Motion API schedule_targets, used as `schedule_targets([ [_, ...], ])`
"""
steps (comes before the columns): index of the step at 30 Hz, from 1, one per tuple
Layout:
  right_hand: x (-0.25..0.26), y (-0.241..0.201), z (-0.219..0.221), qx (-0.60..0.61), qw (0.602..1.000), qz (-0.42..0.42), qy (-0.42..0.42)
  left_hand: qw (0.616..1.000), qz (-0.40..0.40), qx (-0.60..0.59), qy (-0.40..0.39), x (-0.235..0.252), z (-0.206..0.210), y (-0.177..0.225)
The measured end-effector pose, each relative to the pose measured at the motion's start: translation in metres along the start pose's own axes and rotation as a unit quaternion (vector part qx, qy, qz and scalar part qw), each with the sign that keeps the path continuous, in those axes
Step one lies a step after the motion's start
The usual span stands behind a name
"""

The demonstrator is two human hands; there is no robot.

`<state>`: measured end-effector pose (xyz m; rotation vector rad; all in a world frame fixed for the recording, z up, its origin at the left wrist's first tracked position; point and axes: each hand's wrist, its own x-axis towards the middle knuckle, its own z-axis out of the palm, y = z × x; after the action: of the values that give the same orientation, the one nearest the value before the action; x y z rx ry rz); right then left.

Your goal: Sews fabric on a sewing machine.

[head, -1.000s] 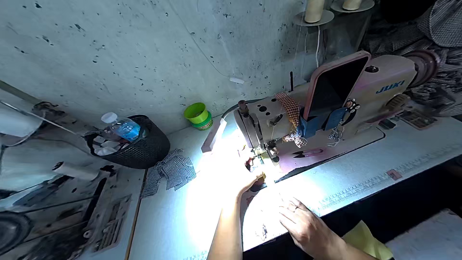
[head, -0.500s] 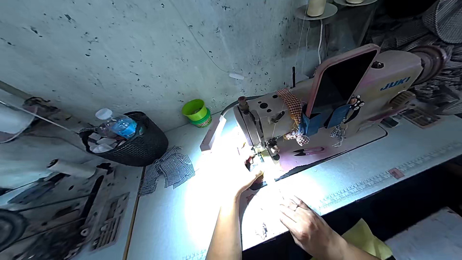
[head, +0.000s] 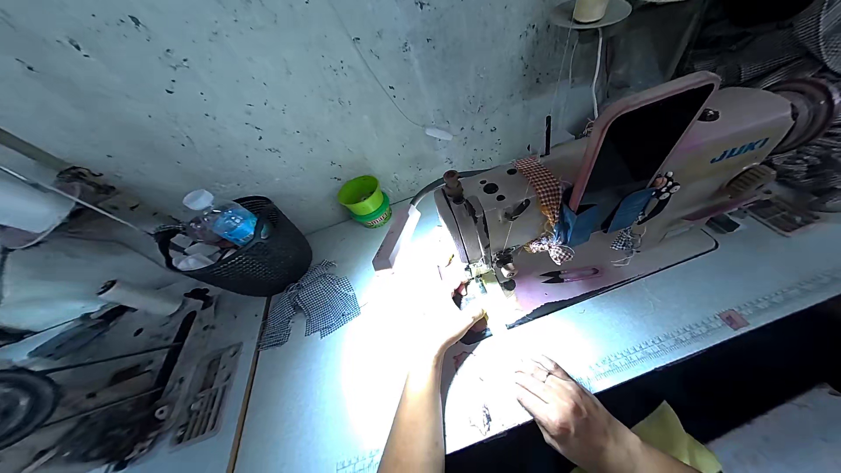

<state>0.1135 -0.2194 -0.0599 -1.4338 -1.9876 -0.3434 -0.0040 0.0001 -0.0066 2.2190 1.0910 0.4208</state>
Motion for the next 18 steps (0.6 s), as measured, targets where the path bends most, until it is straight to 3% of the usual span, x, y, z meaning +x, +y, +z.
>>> schedule_targets([
  [11,0.024,0.016,0.010,-0.003,1.000,-0.002,-0.025,0.999,-0.034,0.012,-0.003,0.003,-0.002,0.007],
  [18,0.025,0.019,0.015,0.003,0.999,0.003,-0.035,1.000,0.005,-0.001,0.015,0.003,0.002,0.003],
])
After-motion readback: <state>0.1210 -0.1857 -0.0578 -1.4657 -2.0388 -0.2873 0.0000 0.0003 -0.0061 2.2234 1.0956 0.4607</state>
